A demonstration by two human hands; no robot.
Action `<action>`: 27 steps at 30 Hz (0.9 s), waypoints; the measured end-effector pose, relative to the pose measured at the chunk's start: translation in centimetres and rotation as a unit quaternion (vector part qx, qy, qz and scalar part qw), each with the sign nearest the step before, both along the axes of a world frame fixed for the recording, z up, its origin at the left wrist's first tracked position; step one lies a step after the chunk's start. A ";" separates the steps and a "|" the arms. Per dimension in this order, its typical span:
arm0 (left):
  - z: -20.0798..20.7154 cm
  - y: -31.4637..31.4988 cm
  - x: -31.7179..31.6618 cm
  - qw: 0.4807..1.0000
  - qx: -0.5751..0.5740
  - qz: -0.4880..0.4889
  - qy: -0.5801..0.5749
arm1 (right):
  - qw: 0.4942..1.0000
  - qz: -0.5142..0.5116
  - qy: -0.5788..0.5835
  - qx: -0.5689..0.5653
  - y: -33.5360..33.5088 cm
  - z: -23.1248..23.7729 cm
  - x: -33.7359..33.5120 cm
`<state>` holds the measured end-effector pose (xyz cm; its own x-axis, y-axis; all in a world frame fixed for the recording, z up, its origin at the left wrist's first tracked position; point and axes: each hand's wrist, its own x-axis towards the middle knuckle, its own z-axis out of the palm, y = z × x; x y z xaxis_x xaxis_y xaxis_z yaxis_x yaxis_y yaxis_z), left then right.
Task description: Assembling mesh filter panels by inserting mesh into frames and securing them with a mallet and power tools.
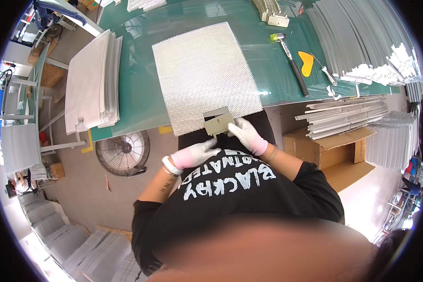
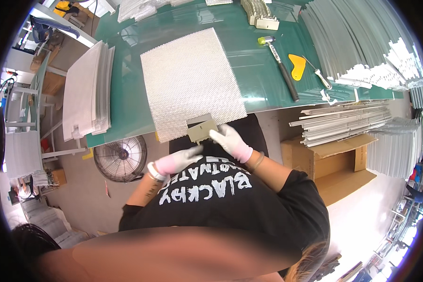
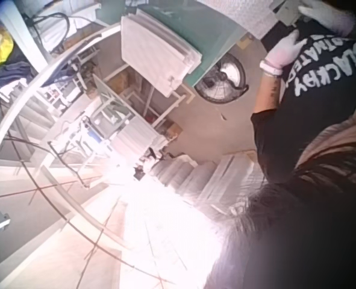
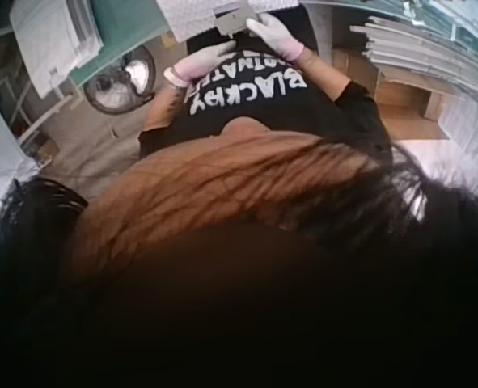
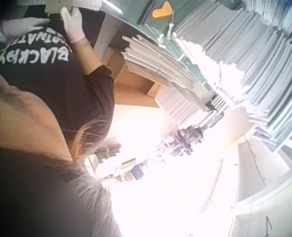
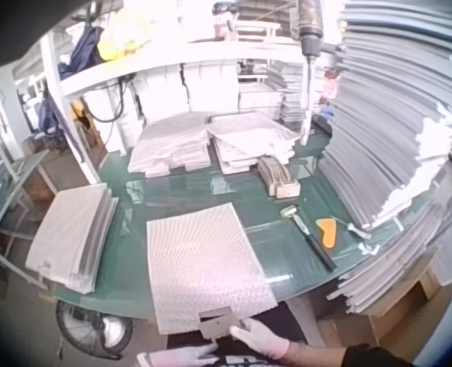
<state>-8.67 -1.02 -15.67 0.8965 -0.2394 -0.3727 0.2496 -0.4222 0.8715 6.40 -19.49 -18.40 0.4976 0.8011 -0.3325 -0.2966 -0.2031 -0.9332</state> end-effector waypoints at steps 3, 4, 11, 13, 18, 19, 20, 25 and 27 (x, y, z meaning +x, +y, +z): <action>8.6 3.3 4.0 0.969 -0.213 -0.109 0.067 | 0.992 0.109 0.062 0.019 0.3 0.2 -0.3; 11.1 3.8 6.0 0.944 -0.305 -0.054 0.116 | 0.995 0.072 -0.062 0.019 0.5 -1.2 -0.8; 4.9 1.9 14.1 0.835 0.445 -0.054 -0.320 | 0.958 -0.278 0.021 0.073 0.0 0.6 -1.6; 5.0 -2.4 12.3 0.843 0.452 -0.018 -0.289 | 0.946 -0.311 0.009 0.088 -2.4 -1.1 -1.6; 5.1 -5.4 11.1 0.851 0.454 0.019 -0.262 | 0.951 -0.301 0.015 0.062 -3.6 -1.2 -0.5; 5.1 -5.2 11.1 0.857 0.445 0.019 -0.259 | 0.958 -0.280 0.042 0.050 -3.8 -0.9 -0.2; 5.2 -5.1 11.1 0.863 0.436 0.019 -0.255 | 0.957 -0.281 0.042 0.049 -3.8 -0.4 -0.3; 4.9 -5.4 11.0 0.866 0.426 0.020 -0.263 | 0.930 -0.352 0.082 0.061 -2.7 0.5 -1.0; 5.0 -5.6 11.1 0.860 0.440 0.021 -0.259 | 0.934 -0.344 0.003 0.096 -2.4 0.0 -1.1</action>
<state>2.43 -6.62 -10.63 0.9978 -0.0324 0.0582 -0.0445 -0.9747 0.2191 5.35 -21.92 -18.42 0.9151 0.3384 -0.2191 -0.3000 0.2086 -0.9309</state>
